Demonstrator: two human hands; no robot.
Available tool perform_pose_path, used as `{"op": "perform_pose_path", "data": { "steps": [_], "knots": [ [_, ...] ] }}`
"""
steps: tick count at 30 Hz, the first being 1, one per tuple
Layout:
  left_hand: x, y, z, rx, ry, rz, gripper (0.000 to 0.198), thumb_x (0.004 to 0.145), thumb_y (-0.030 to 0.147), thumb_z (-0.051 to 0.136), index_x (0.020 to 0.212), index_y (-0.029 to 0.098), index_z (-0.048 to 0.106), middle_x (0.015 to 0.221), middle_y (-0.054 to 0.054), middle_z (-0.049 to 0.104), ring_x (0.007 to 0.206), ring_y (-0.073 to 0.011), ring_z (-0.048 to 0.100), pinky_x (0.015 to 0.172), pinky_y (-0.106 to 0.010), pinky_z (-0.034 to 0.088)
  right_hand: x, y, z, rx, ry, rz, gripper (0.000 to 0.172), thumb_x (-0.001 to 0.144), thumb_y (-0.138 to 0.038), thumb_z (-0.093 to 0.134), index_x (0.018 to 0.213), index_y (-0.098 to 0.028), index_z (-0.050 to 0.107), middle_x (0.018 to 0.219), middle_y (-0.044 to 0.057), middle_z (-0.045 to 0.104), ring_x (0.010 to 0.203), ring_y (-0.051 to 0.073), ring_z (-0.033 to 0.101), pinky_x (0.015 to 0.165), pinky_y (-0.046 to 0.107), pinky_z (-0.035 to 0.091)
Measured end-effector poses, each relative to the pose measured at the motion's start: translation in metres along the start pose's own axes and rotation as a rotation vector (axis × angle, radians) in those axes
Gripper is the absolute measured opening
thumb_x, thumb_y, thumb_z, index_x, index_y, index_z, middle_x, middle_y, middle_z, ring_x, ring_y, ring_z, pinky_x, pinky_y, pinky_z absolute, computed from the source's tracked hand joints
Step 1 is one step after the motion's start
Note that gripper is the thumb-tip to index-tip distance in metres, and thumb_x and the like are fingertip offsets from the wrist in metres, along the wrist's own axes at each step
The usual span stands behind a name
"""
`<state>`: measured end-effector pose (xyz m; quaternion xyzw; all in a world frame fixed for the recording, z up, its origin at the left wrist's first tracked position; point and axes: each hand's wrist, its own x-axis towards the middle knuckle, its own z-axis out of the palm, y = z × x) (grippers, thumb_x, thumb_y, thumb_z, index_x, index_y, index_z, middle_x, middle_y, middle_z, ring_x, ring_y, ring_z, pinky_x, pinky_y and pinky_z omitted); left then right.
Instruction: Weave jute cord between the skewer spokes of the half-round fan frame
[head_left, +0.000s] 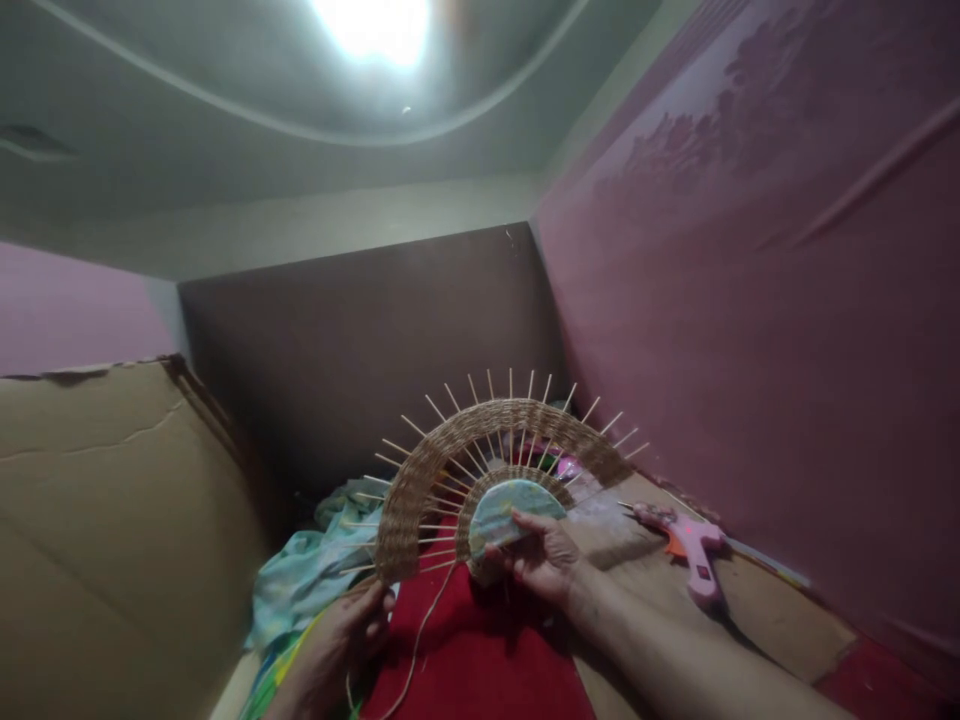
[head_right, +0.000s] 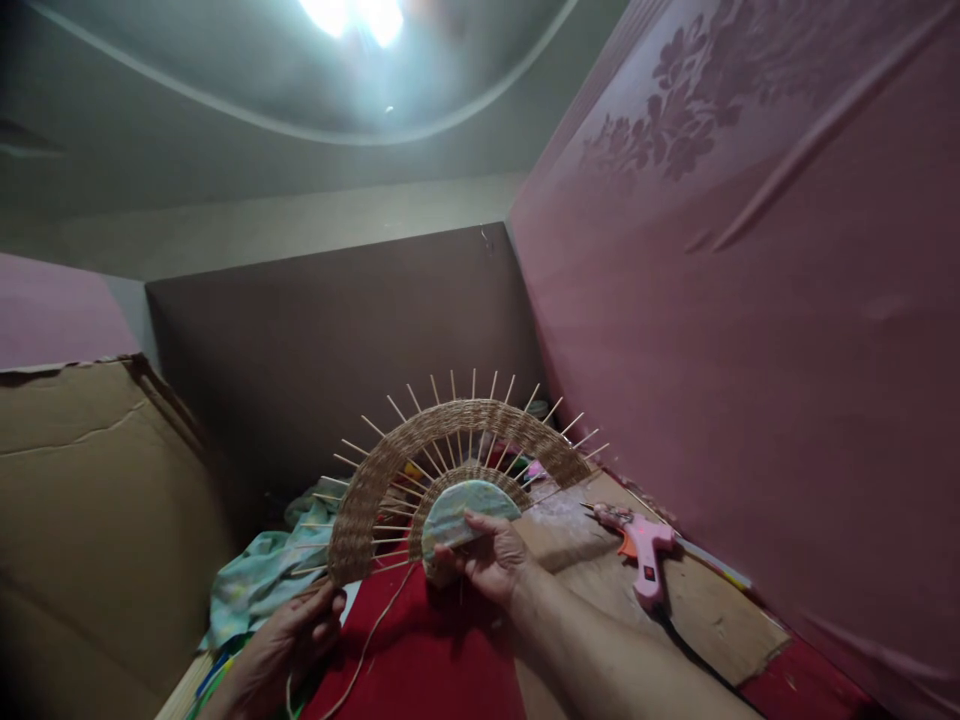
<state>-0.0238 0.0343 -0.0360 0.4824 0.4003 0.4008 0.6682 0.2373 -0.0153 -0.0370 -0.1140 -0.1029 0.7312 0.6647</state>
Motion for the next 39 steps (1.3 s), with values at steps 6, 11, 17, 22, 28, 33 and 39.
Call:
{"op": "perform_pose_path", "data": {
  "steps": [6, 11, 17, 22, 28, 33, 39],
  "knots": [
    [0.001, -0.002, -0.002, -0.003, -0.014, 0.027, 0.034, 0.063, 0.041, 0.074, 0.06, 0.01, 0.062, 0.043, 0.005, 0.038, 0.038, -0.0024, 0.03, 0.039, -0.015, 0.023, -0.001, 0.0, 0.0, 0.009, 0.004, 0.012, 0.016, 0.066, -0.007, 0.065, 0.078, -0.014, 0.056, 0.074, 0.006, 0.068, 0.069, 0.02, 0.065, 0.061, 0.033, 0.053],
    [0.001, -0.004, -0.004, -0.008, -0.023, 0.076, 0.031, 0.062, 0.039, 0.075, 0.063, 0.011, 0.062, 0.048, 0.003, 0.045, 0.04, -0.0033, 0.034, 0.041, -0.016, 0.028, -0.002, -0.001, -0.002, 0.013, 0.025, 0.017, 0.018, 0.068, -0.005, 0.064, 0.081, -0.014, 0.056, 0.074, 0.005, 0.068, 0.067, 0.02, 0.065, 0.058, 0.033, 0.053],
    [0.006, -0.01, -0.01, 0.005, -0.06, 0.066, 0.032, 0.066, 0.041, 0.072, 0.063, 0.01, 0.063, 0.042, 0.005, 0.04, 0.038, -0.0039, 0.034, 0.041, -0.017, 0.028, 0.001, -0.002, -0.007, 0.0, 0.076, 0.0, 0.021, 0.067, -0.003, 0.063, 0.083, -0.015, 0.056, 0.069, 0.001, 0.067, 0.068, 0.018, 0.065, 0.061, 0.035, 0.055],
    [0.003, -0.009, -0.005, -0.048, -0.052, 0.094, 0.028, 0.065, 0.036, 0.073, 0.065, 0.01, 0.062, 0.054, 0.001, 0.052, 0.041, -0.0032, 0.035, 0.042, -0.018, 0.03, 0.0, -0.002, -0.008, -0.002, 0.088, -0.039, 0.023, 0.065, 0.0, 0.065, 0.079, -0.016, 0.056, 0.069, 0.0, 0.067, 0.066, 0.016, 0.064, 0.063, 0.035, 0.055],
    [0.003, -0.009, -0.004, -0.024, -0.025, 0.117, 0.028, 0.065, 0.036, 0.073, 0.07, 0.011, 0.062, 0.06, 0.0, 0.055, 0.042, -0.0032, 0.036, 0.042, -0.019, 0.032, 0.001, -0.003, -0.007, 0.012, 0.107, -0.048, 0.022, 0.065, 0.002, 0.064, 0.077, -0.014, 0.055, 0.066, 0.0, 0.065, 0.064, 0.016, 0.063, 0.059, 0.034, 0.056],
    [0.002, -0.004, 0.003, 0.014, -0.011, 0.147, 0.03, 0.065, 0.038, 0.073, 0.066, 0.01, 0.062, 0.06, -0.001, 0.055, 0.043, -0.0038, 0.038, 0.043, -0.018, 0.031, 0.004, -0.003, -0.008, 0.043, 0.14, -0.056, 0.024, 0.067, 0.005, 0.06, 0.08, -0.014, 0.055, 0.067, 0.0, 0.064, 0.064, 0.016, 0.063, 0.057, 0.033, 0.056],
    [-0.006, 0.003, 0.019, 0.042, 0.04, 0.165, 0.031, 0.064, 0.038, 0.073, 0.061, 0.009, 0.063, 0.056, -0.002, 0.054, 0.043, -0.0042, 0.039, 0.042, -0.017, 0.028, 0.007, -0.006, -0.009, 0.082, 0.195, -0.057, 0.028, 0.07, 0.007, 0.056, 0.085, -0.016, 0.054, 0.067, -0.002, 0.062, 0.063, 0.013, 0.062, 0.057, 0.029, 0.057]
  ]
}}
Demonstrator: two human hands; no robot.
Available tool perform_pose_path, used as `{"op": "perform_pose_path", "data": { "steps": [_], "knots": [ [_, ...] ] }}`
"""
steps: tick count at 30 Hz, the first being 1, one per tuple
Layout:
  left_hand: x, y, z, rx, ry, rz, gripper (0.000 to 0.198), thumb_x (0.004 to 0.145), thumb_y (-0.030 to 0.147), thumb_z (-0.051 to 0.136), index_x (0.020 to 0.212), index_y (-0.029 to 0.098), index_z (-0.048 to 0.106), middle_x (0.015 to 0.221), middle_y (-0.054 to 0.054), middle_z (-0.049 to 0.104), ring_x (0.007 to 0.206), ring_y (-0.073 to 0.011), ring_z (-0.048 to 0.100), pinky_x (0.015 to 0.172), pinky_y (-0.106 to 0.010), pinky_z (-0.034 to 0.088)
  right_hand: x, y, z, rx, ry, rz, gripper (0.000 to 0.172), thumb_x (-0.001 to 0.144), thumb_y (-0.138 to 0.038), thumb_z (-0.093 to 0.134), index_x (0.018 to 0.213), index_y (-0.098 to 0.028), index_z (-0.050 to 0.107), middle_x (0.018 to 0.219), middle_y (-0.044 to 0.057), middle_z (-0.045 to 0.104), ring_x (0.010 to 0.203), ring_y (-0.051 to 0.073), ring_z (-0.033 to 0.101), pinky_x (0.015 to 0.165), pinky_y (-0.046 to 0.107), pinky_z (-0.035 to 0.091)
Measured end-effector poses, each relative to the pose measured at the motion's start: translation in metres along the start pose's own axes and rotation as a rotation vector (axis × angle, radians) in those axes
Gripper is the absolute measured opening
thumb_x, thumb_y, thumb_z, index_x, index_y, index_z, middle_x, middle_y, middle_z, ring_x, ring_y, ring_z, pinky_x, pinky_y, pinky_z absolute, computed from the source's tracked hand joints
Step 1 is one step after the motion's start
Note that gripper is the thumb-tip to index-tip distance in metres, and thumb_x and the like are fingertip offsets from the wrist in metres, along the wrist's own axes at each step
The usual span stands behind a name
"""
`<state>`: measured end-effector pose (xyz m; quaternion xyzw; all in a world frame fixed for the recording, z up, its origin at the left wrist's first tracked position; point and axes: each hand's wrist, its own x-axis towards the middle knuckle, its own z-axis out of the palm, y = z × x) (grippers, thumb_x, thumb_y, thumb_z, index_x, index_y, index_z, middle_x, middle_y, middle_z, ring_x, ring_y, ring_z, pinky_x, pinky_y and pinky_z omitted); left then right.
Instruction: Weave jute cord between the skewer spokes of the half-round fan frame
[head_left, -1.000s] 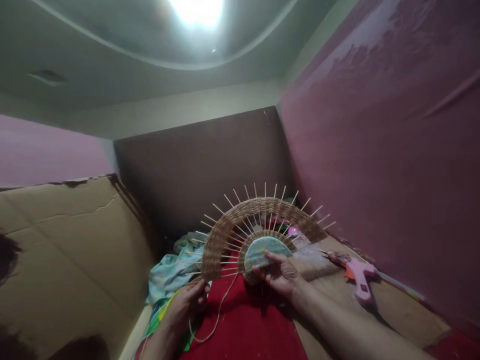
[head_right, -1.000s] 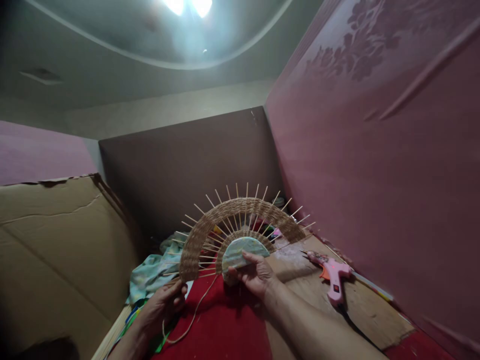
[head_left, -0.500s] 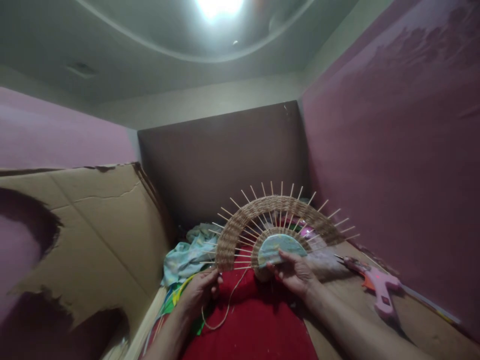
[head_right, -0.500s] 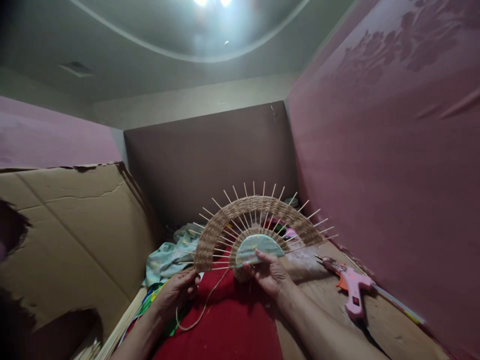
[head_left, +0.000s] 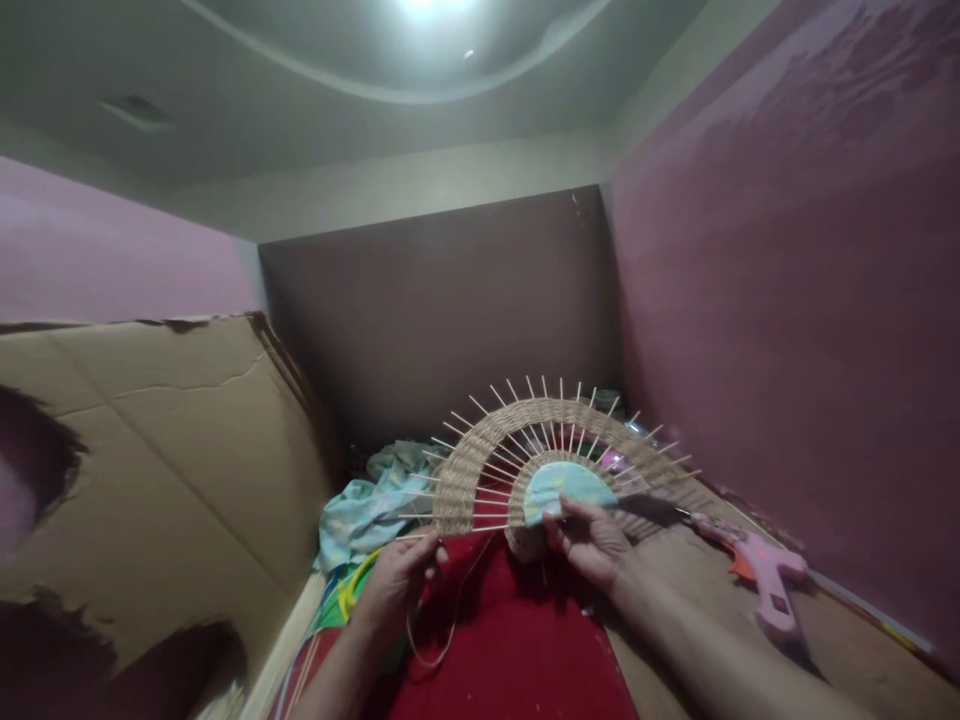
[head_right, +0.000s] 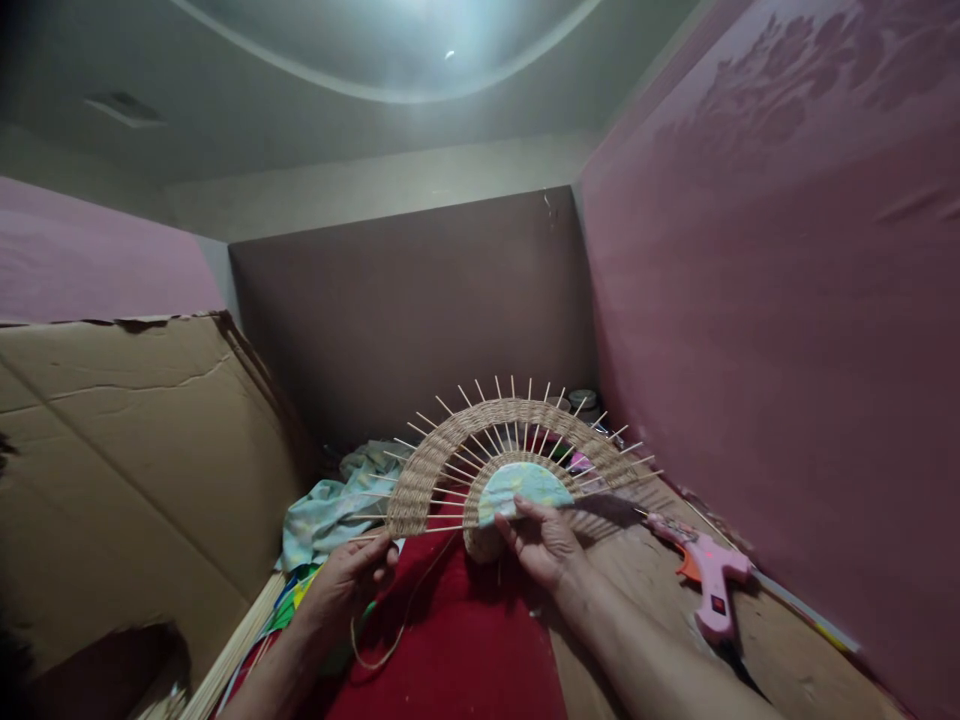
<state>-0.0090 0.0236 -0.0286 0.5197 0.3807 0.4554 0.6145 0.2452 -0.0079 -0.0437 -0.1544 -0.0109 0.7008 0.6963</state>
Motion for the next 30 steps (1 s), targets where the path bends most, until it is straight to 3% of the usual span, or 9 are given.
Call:
{"op": "perform_pose_path", "data": {
  "steps": [11, 16, 19, 24, 27, 30],
  "knots": [
    [-0.005, 0.002, 0.014, 0.031, 0.062, 0.085, 0.029, 0.067, 0.037, 0.069, 0.059, 0.009, 0.064, 0.055, -0.002, 0.057, 0.043, -0.0038, 0.037, 0.042, -0.017, 0.028, -0.004, -0.002, 0.006, -0.002, 0.083, 0.003, 0.023, 0.075, 0.007, 0.05, 0.084, -0.014, 0.053, 0.075, 0.002, 0.062, 0.065, 0.012, 0.062, 0.059, 0.025, 0.058],
    [-0.008, 0.0, 0.017, 0.019, 0.088, 0.144, 0.028, 0.069, 0.036, 0.067, 0.061, 0.009, 0.065, 0.054, -0.002, 0.057, 0.043, -0.0037, 0.037, 0.043, -0.017, 0.027, -0.009, -0.002, 0.007, -0.049, 0.079, 0.052, 0.023, 0.075, 0.003, 0.054, 0.089, -0.016, 0.055, 0.08, 0.001, 0.063, 0.07, 0.015, 0.064, 0.067, 0.036, 0.059],
    [-0.01, 0.0, 0.024, 0.002, 0.123, 0.166, 0.027, 0.069, 0.036, 0.068, 0.063, 0.01, 0.065, 0.054, -0.002, 0.057, 0.043, -0.0041, 0.038, 0.043, -0.017, 0.026, -0.016, 0.002, 0.011, -0.105, 0.024, 0.162, 0.018, 0.073, 0.0, 0.057, 0.086, -0.012, 0.055, 0.088, 0.008, 0.064, 0.085, 0.022, 0.065, 0.073, 0.04, 0.057],
    [-0.016, -0.001, 0.036, -0.012, 0.116, 0.207, 0.027, 0.07, 0.036, 0.067, 0.062, 0.011, 0.064, 0.056, -0.001, 0.056, 0.046, -0.0054, 0.041, 0.045, -0.018, 0.029, -0.035, 0.025, 0.021, -0.209, -0.133, 0.386, 0.029, 0.071, -0.004, 0.062, 0.098, -0.001, 0.055, 0.113, 0.026, 0.057, 0.114, 0.033, 0.051, 0.082, 0.035, 0.053],
    [-0.019, 0.001, 0.039, -0.006, 0.087, 0.216, 0.027, 0.07, 0.037, 0.067, 0.064, 0.01, 0.064, 0.055, -0.001, 0.055, 0.046, -0.0061, 0.041, 0.046, -0.019, 0.031, -0.039, 0.049, 0.027, -0.291, -0.245, 0.408, 0.029, 0.072, -0.01, 0.064, 0.1, -0.001, 0.059, 0.11, 0.023, 0.06, 0.109, 0.03, 0.056, 0.086, 0.035, 0.049],
    [-0.019, 0.005, 0.036, 0.013, 0.027, 0.214, 0.026, 0.07, 0.035, 0.067, 0.076, 0.009, 0.066, 0.054, 0.0, 0.054, 0.046, -0.0067, 0.043, 0.047, -0.02, 0.033, -0.036, 0.071, 0.037, -0.384, -0.267, 0.347, 0.02, 0.073, -0.01, 0.062, 0.092, -0.005, 0.063, 0.089, 0.015, 0.069, 0.087, 0.023, 0.065, 0.081, 0.035, 0.051]
  ]
}}
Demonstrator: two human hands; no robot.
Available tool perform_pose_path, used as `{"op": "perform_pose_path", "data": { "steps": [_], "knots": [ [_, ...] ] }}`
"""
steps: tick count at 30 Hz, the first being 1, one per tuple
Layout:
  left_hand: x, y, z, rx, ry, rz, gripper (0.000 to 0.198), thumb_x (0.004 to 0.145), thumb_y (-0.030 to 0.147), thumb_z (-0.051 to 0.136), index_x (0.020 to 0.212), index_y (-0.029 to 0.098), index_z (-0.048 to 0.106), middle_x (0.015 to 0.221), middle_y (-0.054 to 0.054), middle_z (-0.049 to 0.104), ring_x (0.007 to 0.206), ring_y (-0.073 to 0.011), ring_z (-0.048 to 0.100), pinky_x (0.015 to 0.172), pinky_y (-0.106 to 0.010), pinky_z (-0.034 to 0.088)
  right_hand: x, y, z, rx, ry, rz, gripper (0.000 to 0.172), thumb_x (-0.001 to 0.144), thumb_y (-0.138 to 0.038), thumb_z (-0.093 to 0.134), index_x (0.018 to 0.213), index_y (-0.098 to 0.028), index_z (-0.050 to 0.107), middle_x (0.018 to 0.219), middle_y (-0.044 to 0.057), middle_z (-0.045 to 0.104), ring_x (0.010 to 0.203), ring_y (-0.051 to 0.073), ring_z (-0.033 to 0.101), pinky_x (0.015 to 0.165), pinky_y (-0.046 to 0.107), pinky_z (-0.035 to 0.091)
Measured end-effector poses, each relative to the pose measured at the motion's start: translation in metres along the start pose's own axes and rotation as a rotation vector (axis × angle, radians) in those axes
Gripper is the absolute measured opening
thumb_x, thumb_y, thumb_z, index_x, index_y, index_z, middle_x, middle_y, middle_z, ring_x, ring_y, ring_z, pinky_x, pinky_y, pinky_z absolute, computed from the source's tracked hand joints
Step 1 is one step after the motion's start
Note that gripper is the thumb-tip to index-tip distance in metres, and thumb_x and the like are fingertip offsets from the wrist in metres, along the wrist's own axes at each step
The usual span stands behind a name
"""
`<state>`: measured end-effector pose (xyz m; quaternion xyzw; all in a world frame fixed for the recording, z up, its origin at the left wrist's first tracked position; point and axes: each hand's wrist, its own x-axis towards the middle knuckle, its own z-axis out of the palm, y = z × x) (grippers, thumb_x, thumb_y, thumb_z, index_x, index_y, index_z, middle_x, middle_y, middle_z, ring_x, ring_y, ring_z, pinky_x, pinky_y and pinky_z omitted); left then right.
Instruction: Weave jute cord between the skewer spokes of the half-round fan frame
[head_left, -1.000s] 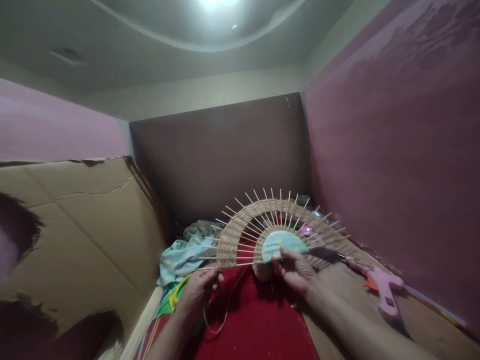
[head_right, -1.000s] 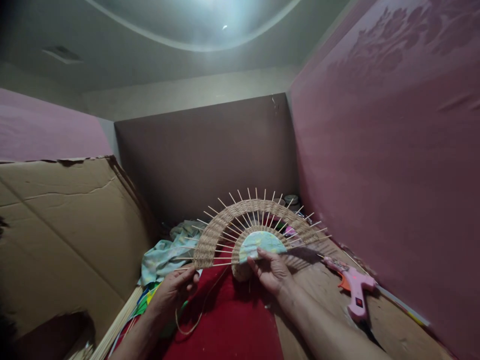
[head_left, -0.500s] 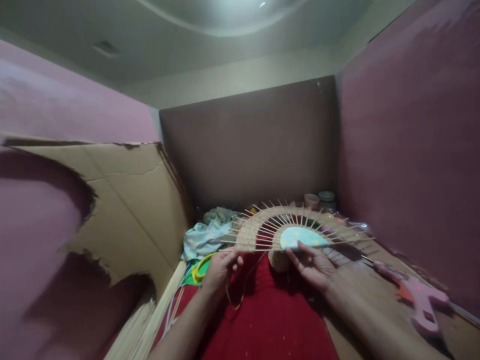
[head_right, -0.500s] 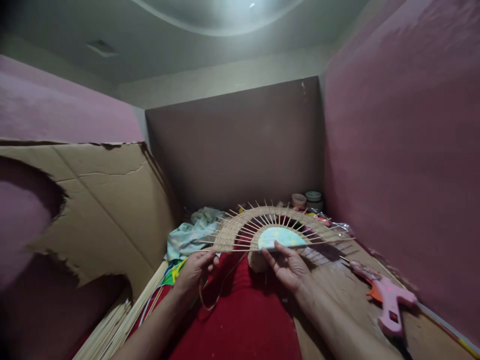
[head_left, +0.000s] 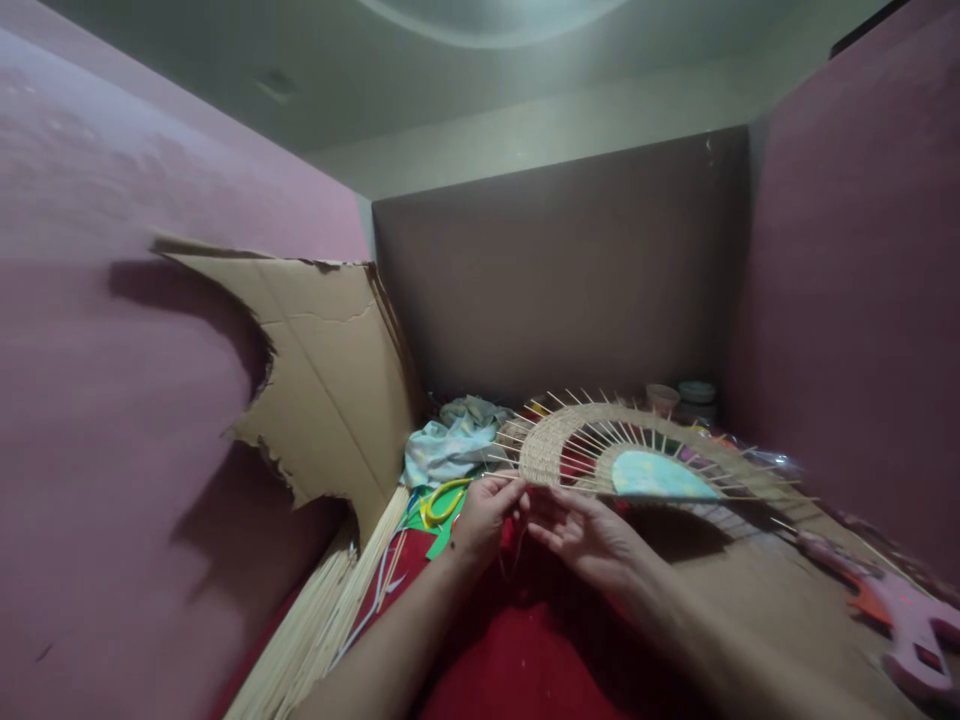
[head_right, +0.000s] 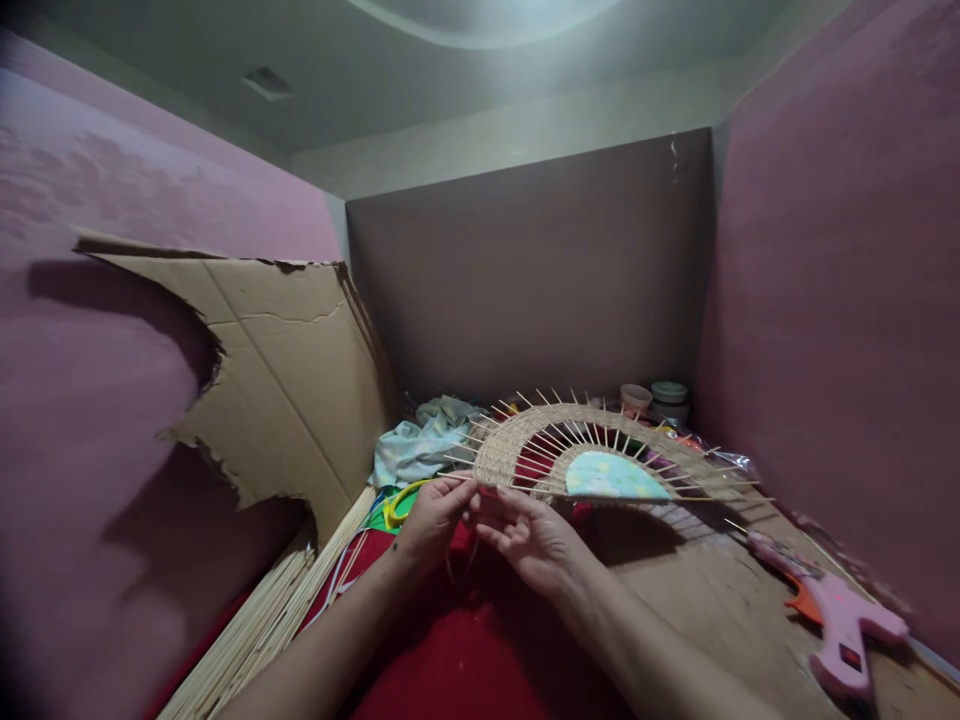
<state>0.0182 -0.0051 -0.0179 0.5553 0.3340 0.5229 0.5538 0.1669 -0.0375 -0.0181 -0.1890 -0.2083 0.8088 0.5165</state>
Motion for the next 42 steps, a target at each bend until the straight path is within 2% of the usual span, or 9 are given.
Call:
{"op": "perform_pose_path", "data": {
  "steps": [4, 6, 10, 16, 20, 26, 34, 38, 42],
  "knots": [
    [0.001, 0.006, -0.006, 0.03, -0.161, -0.007, 0.031, 0.071, 0.032, 0.064, 0.092, 0.01, 0.061, 0.054, 0.003, 0.054, 0.042, -0.006, 0.042, 0.043, -0.019, 0.033, 0.019, 0.005, 0.015, -0.005, 0.138, -0.083, 0.005, 0.074, -0.011, 0.061, 0.075, -0.009, 0.065, 0.065, 0.006, 0.068, 0.06, 0.015, 0.063, 0.064, 0.028, 0.051],
    [0.002, 0.007, -0.008, 0.028, -0.168, -0.002, 0.032, 0.071, 0.032, 0.064, 0.094, 0.012, 0.056, 0.053, 0.004, 0.053, 0.039, -0.0059, 0.042, 0.041, -0.019, 0.033, 0.025, 0.005, 0.019, 0.014, 0.191, -0.127, 0.007, 0.073, -0.009, 0.06, 0.068, -0.011, 0.063, 0.058, 0.003, 0.066, 0.054, 0.012, 0.06, 0.06, 0.025, 0.05],
    [0.002, 0.007, -0.012, 0.057, -0.128, -0.041, 0.029, 0.069, 0.033, 0.066, 0.086, 0.016, 0.048, 0.05, 0.007, 0.052, 0.034, -0.0062, 0.041, 0.037, -0.018, 0.03, 0.029, 0.008, 0.017, 0.027, 0.219, -0.159, 0.013, 0.072, -0.004, 0.058, 0.062, -0.012, 0.062, 0.056, 0.002, 0.065, 0.054, 0.012, 0.06, 0.059, 0.023, 0.049],
    [0.007, 0.011, -0.03, 0.341, -0.251, -0.117, 0.028, 0.07, 0.038, 0.064, 0.079, 0.013, 0.058, 0.053, 0.003, 0.053, 0.038, -0.0062, 0.041, 0.04, -0.02, 0.033, 0.028, 0.009, 0.007, 0.005, 0.199, -0.14, 0.006, 0.068, -0.005, 0.061, 0.068, -0.01, 0.064, 0.064, 0.007, 0.069, 0.058, 0.016, 0.063, 0.056, 0.025, 0.047],
    [0.014, 0.01, -0.044, 0.444, -0.196, -0.096, 0.026, 0.069, 0.038, 0.064, 0.073, 0.012, 0.061, 0.044, 0.005, 0.047, 0.038, -0.0076, 0.041, 0.039, -0.02, 0.03, 0.028, 0.01, 0.002, 0.001, 0.183, -0.109, 0.005, 0.068, -0.006, 0.06, 0.067, -0.009, 0.064, 0.067, 0.01, 0.07, 0.065, 0.019, 0.066, 0.066, 0.03, 0.05],
    [0.019, 0.017, -0.057, 0.503, -0.097, -0.01, 0.022, 0.069, 0.035, 0.064, 0.068, 0.014, 0.059, 0.052, 0.004, 0.051, 0.044, -0.0072, 0.043, 0.044, -0.019, 0.032, 0.028, 0.014, -0.004, 0.046, 0.162, -0.063, 0.012, 0.067, -0.003, 0.057, 0.06, -0.012, 0.058, 0.066, 0.01, 0.069, 0.072, 0.021, 0.067, 0.081, 0.038, 0.049],
    [0.018, 0.005, -0.052, 0.51, -0.17, -0.15, 0.023, 0.065, 0.036, 0.065, 0.066, 0.014, 0.059, 0.044, 0.005, 0.046, 0.038, -0.0083, 0.041, 0.039, -0.02, 0.03, 0.022, 0.016, -0.001, 0.08, 0.127, -0.012, 0.009, 0.068, -0.004, 0.056, 0.061, -0.01, 0.059, 0.072, 0.016, 0.069, 0.079, 0.025, 0.066, 0.081, 0.042, 0.049],
    [0.015, -0.001, -0.041, 0.512, -0.202, -0.208, 0.024, 0.064, 0.036, 0.066, 0.069, 0.013, 0.06, 0.045, 0.004, 0.048, 0.037, -0.0078, 0.04, 0.038, -0.02, 0.029, 0.021, 0.017, -0.001, 0.13, 0.099, -0.041, 0.014, 0.066, 0.001, 0.053, 0.06, -0.011, 0.058, 0.069, 0.012, 0.068, 0.078, 0.024, 0.066, 0.082, 0.042, 0.05],
    [0.012, 0.008, -0.041, 0.53, -0.244, -0.203, 0.024, 0.065, 0.035, 0.065, 0.071, 0.012, 0.063, 0.047, 0.003, 0.051, 0.039, -0.0078, 0.041, 0.039, -0.02, 0.029, 0.023, 0.018, -0.003, 0.132, 0.124, -0.056, 0.017, 0.067, 0.004, 0.051, 0.064, -0.01, 0.059, 0.068, 0.01, 0.067, 0.071, 0.019, 0.065, 0.078, 0.035, 0.052]
  ]
}}
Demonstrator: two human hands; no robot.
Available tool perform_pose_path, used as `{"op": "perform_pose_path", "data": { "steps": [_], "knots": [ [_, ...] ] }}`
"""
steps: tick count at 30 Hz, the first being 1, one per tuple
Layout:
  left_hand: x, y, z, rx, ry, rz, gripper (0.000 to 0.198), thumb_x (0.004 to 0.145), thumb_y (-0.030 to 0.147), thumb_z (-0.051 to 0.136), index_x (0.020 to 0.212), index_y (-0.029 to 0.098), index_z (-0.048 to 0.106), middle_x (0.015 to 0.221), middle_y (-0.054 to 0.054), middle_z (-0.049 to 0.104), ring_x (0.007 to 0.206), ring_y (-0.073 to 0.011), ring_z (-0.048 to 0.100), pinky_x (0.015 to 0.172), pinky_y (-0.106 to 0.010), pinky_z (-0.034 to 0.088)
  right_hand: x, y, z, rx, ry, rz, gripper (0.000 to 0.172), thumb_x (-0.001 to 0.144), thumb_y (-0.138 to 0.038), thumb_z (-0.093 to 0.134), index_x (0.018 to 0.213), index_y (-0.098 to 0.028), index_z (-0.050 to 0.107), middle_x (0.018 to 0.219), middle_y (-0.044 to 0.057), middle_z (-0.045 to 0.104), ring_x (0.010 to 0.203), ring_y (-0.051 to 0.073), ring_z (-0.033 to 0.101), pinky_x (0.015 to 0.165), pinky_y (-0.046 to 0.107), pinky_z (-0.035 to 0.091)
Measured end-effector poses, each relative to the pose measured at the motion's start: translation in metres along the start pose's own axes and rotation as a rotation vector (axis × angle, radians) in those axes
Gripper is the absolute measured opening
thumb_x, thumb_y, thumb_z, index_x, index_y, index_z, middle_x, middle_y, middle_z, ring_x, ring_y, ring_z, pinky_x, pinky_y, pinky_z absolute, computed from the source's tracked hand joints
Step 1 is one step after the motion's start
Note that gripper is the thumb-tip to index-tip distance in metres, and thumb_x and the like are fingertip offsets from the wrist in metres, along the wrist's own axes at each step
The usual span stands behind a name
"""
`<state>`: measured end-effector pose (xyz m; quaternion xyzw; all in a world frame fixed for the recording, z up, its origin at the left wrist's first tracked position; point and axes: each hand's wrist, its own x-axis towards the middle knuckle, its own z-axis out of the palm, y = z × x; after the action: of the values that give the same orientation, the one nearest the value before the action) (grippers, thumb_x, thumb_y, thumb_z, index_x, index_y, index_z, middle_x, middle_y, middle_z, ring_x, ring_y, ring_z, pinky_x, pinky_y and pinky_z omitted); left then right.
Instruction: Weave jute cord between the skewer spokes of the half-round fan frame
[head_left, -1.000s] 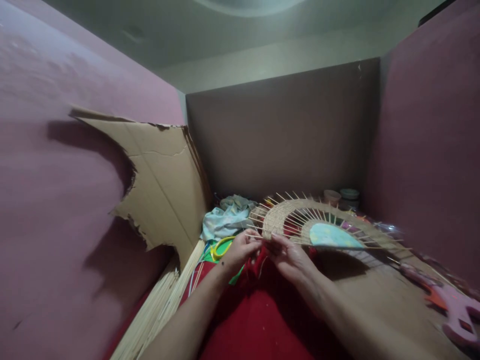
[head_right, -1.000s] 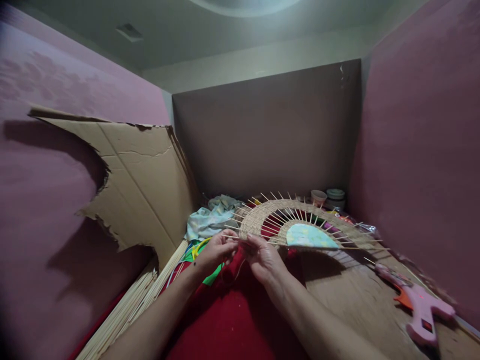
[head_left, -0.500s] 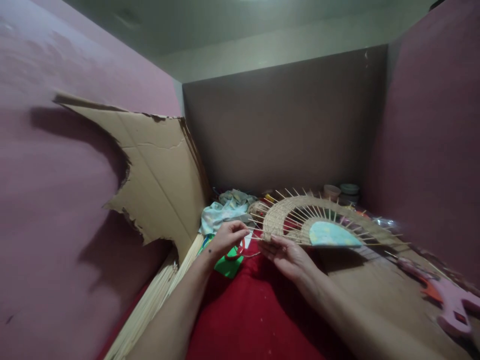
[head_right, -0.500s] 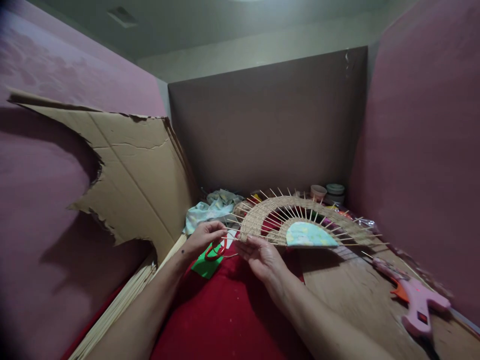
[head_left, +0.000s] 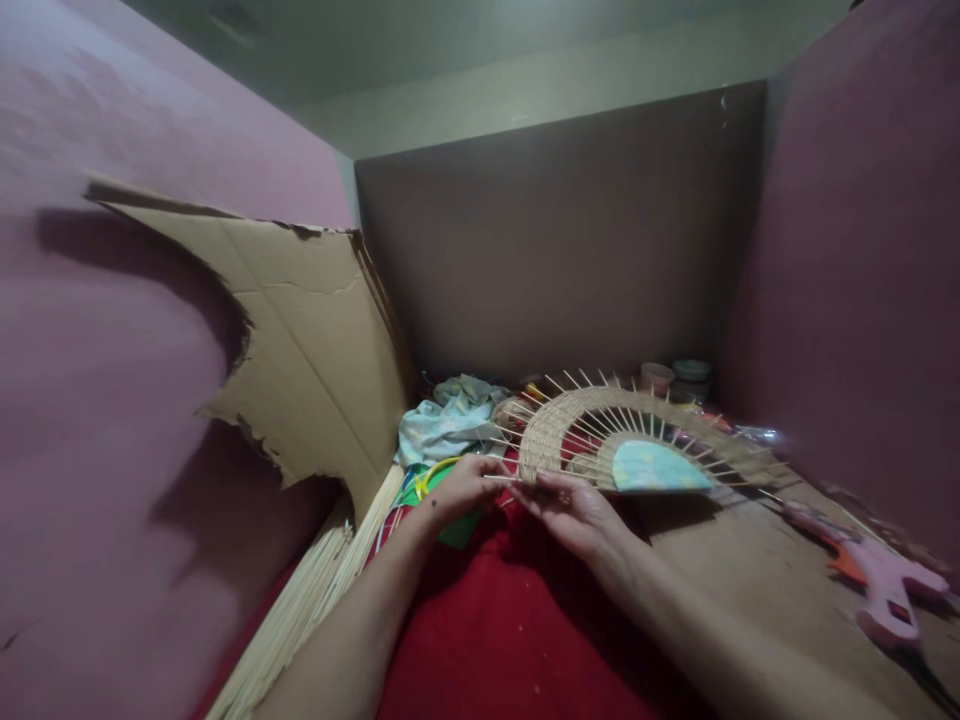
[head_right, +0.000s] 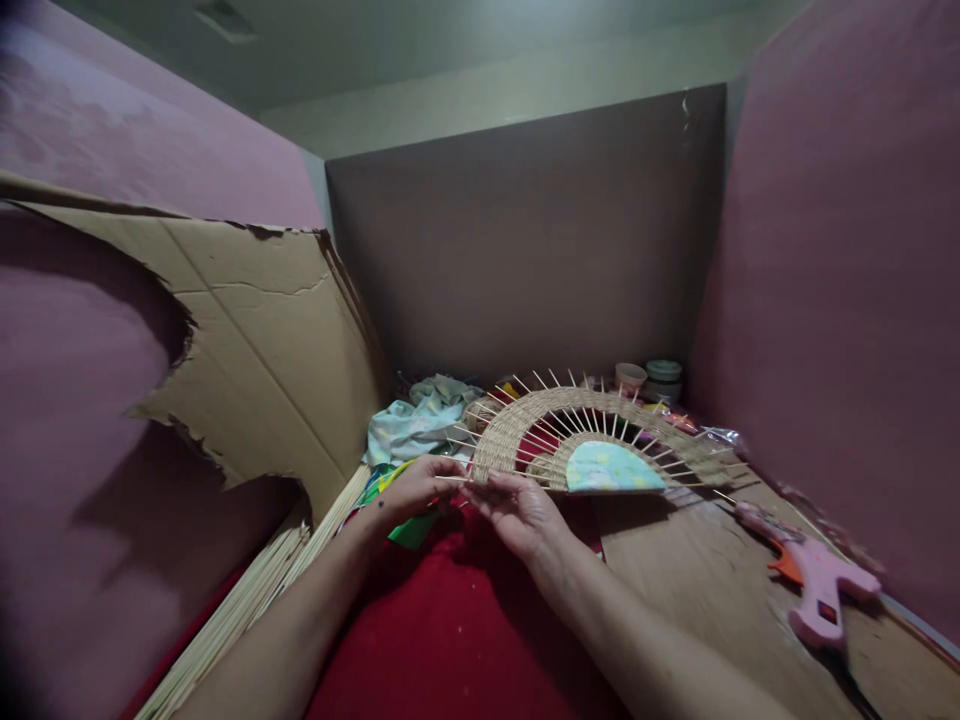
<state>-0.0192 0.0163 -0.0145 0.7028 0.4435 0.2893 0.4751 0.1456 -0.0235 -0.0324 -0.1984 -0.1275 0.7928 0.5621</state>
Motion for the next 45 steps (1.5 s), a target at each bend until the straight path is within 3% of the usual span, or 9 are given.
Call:
{"op": "perform_pose_path", "data": {
  "steps": [7, 12, 17, 23, 25, 31, 39, 45],
  "knots": [
    [-0.005, 0.005, -0.027, 0.023, 0.066, 0.064, 0.024, 0.067, 0.036, 0.065, 0.065, 0.013, 0.061, 0.046, 0.003, 0.048, 0.04, -0.0082, 0.041, 0.04, -0.02, 0.028, -0.001, 0.004, -0.003, 0.009, 0.008, 0.015, 0.015, 0.068, 0.003, 0.051, 0.066, -0.01, 0.058, 0.068, 0.008, 0.064, 0.069, 0.017, 0.062, 0.077, 0.036, 0.052],
    [-0.003, 0.005, -0.024, 0.038, 0.105, 0.068, 0.024, 0.067, 0.035, 0.065, 0.062, 0.012, 0.06, 0.045, 0.004, 0.047, 0.039, -0.0071, 0.039, 0.039, -0.02, 0.026, -0.001, 0.005, -0.004, 0.019, 0.019, 0.041, 0.015, 0.069, 0.003, 0.052, 0.068, -0.011, 0.057, 0.069, 0.007, 0.063, 0.07, 0.017, 0.061, 0.078, 0.037, 0.052],
    [-0.008, 0.008, -0.028, 0.025, 0.029, 0.058, 0.024, 0.068, 0.035, 0.066, 0.066, 0.012, 0.062, 0.047, 0.002, 0.049, 0.04, -0.0072, 0.04, 0.04, -0.02, 0.028, -0.003, 0.003, -0.003, 0.042, 0.044, 0.035, 0.019, 0.067, 0.007, 0.052, 0.065, -0.012, 0.054, 0.07, 0.006, 0.062, 0.075, 0.016, 0.062, 0.082, 0.036, 0.052],
    [-0.023, 0.017, -0.043, -0.054, -0.176, 0.068, 0.022, 0.068, 0.033, 0.068, 0.072, 0.012, 0.063, 0.055, 0.0, 0.055, 0.043, -0.0076, 0.046, 0.042, -0.02, 0.032, -0.005, 0.005, -0.002, 0.059, 0.077, 0.042, 0.021, 0.066, 0.009, 0.051, 0.061, -0.011, 0.054, 0.065, 0.005, 0.059, 0.072, 0.017, 0.062, 0.082, 0.038, 0.052],
    [-0.022, 0.019, -0.041, -0.06, -0.124, 0.092, 0.021, 0.068, 0.032, 0.068, 0.072, 0.012, 0.062, 0.055, 0.001, 0.055, 0.044, -0.0072, 0.045, 0.043, -0.02, 0.032, -0.006, 0.005, -0.002, 0.059, 0.086, 0.046, 0.02, 0.067, 0.008, 0.05, 0.061, -0.011, 0.054, 0.065, 0.006, 0.06, 0.07, 0.017, 0.061, 0.082, 0.038, 0.052],
    [-0.006, 0.011, -0.027, -0.024, 0.23, 0.142, 0.022, 0.069, 0.035, 0.066, 0.068, 0.013, 0.061, 0.05, 0.002, 0.054, 0.047, -0.0079, 0.045, 0.048, -0.02, 0.034, -0.007, 0.005, -0.002, 0.062, 0.069, 0.059, 0.02, 0.068, 0.007, 0.05, 0.06, -0.01, 0.057, 0.065, 0.007, 0.062, 0.072, 0.018, 0.062, 0.081, 0.039, 0.052],
    [0.011, -0.014, -0.012, -0.02, 0.2, 0.059, 0.023, 0.065, 0.034, 0.065, 0.067, 0.012, 0.063, 0.049, 0.002, 0.053, 0.042, -0.0087, 0.044, 0.044, -0.021, 0.032, -0.007, 0.005, -0.004, 0.056, -0.017, 0.078, 0.015, 0.065, 0.005, 0.053, 0.066, -0.008, 0.06, 0.07, 0.01, 0.065, 0.072, 0.018, 0.062, 0.082, 0.038, 0.05],
    [0.016, -0.017, 0.002, -0.039, 0.21, 0.075, 0.024, 0.064, 0.036, 0.066, 0.069, 0.012, 0.065, 0.059, 0.0, 0.058, 0.051, -0.0104, 0.049, 0.048, -0.022, 0.035, -0.013, 0.008, -0.005, 0.018, -0.055, 0.097, 0.016, 0.064, 0.003, 0.055, 0.073, -0.01, 0.061, 0.074, 0.009, 0.066, 0.072, 0.017, 0.062, 0.078, 0.034, 0.05]
  ]
}}
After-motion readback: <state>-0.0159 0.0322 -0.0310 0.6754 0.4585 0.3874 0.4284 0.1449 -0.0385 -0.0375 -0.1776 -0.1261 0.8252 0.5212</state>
